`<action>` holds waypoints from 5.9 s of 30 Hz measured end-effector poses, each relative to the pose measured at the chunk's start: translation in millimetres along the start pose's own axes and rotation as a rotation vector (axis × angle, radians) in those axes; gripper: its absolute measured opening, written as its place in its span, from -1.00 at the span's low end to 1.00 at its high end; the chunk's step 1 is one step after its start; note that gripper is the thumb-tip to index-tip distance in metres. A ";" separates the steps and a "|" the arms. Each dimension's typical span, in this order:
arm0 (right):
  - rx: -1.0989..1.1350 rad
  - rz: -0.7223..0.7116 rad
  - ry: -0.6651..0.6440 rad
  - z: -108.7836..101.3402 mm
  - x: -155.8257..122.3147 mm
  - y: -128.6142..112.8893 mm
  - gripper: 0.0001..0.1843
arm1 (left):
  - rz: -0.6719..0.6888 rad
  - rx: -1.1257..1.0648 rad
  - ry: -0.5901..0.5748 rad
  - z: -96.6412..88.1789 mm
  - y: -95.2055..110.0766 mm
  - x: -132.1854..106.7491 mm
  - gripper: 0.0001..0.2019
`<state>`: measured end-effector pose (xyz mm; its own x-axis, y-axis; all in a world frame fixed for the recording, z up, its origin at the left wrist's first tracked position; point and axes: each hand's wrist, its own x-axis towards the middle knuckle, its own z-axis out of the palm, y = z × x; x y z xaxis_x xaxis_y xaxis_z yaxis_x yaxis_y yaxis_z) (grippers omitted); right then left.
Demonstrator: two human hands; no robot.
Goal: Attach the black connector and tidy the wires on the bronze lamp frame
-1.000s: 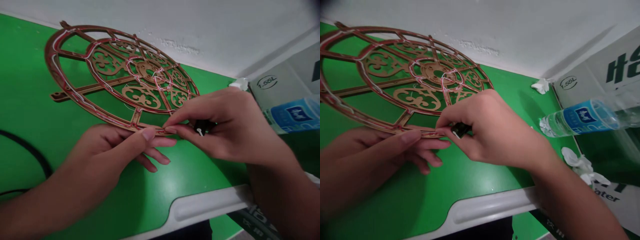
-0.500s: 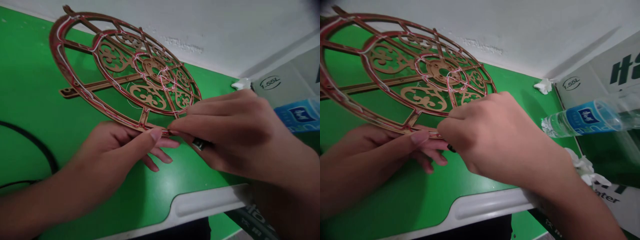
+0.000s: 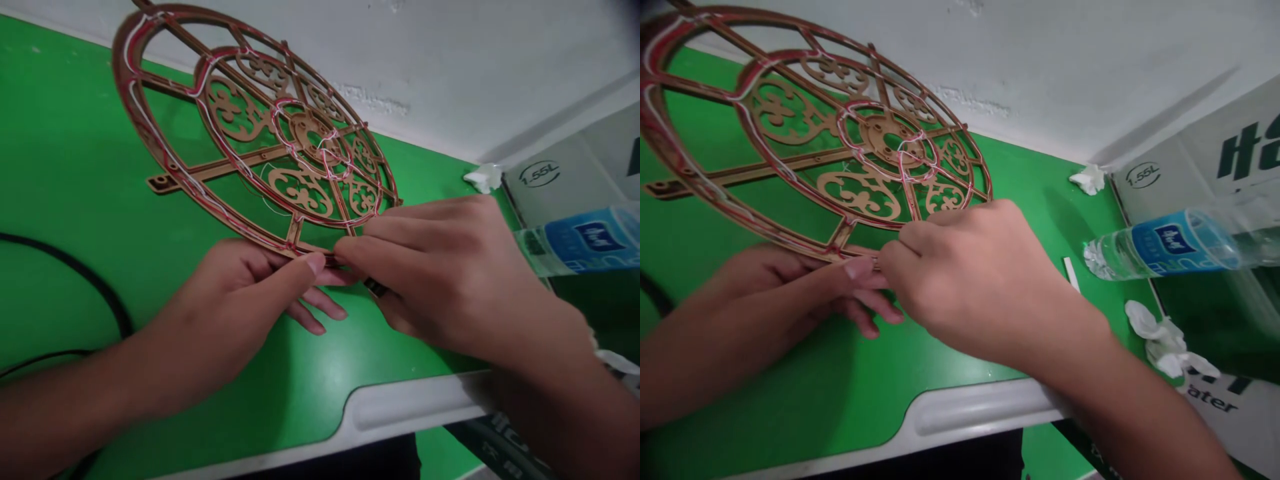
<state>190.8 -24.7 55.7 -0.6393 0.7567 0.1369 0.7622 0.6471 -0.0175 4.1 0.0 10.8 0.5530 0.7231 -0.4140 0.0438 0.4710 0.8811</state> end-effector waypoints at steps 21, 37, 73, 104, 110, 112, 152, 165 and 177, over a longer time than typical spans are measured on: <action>0.438 0.201 -0.039 3.5 1.6 11.7 -0.83 | -0.030 0.027 -0.029 -3.7 0.8 -2.0 -0.82; 0.153 0.094 0.133 12.1 -4.5 1.9 -0.85 | 0.006 0.006 -0.044 -1.8 0.7 0.7 -0.66; 0.472 0.166 0.141 7.8 -1.1 7.2 -0.85 | 0.014 0.041 -0.051 -3.0 -0.7 0.1 -0.75; 0.044 0.137 0.229 23.1 -11.8 -11.4 -0.83 | 0.055 -0.035 0.027 1.3 -2.2 0.8 -0.76; 0.017 0.106 0.246 26.2 -12.7 -8.9 -0.81 | 0.049 -0.013 0.068 -1.0 -10.9 1.1 -0.75; 0.008 0.080 0.255 28.3 -13.5 -7.8 -0.77 | 0.049 -0.006 0.090 -1.2 -12.8 1.9 -0.76; 0.806 0.351 0.016 -8.9 -49.2 -49.8 -0.72 | 0.137 -0.242 -0.063 -8.1 -5.1 -3.9 -0.81; 1.958 0.905 0.616 34.8 -19.7 -52.8 -0.45 | 0.033 -0.364 -0.337 -5.0 -9.0 -17.7 -0.83; 1.615 0.652 0.829 3.3 6.2 -18.1 -0.92 | 0.693 0.734 -0.075 -10.4 22.9 -47.0 -0.87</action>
<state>172.6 -31.4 53.6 0.2323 0.9686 0.0880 -0.2847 0.1542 -0.9461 -29.5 -18.0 48.0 0.7007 0.6735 0.2353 0.1803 -0.4862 0.8550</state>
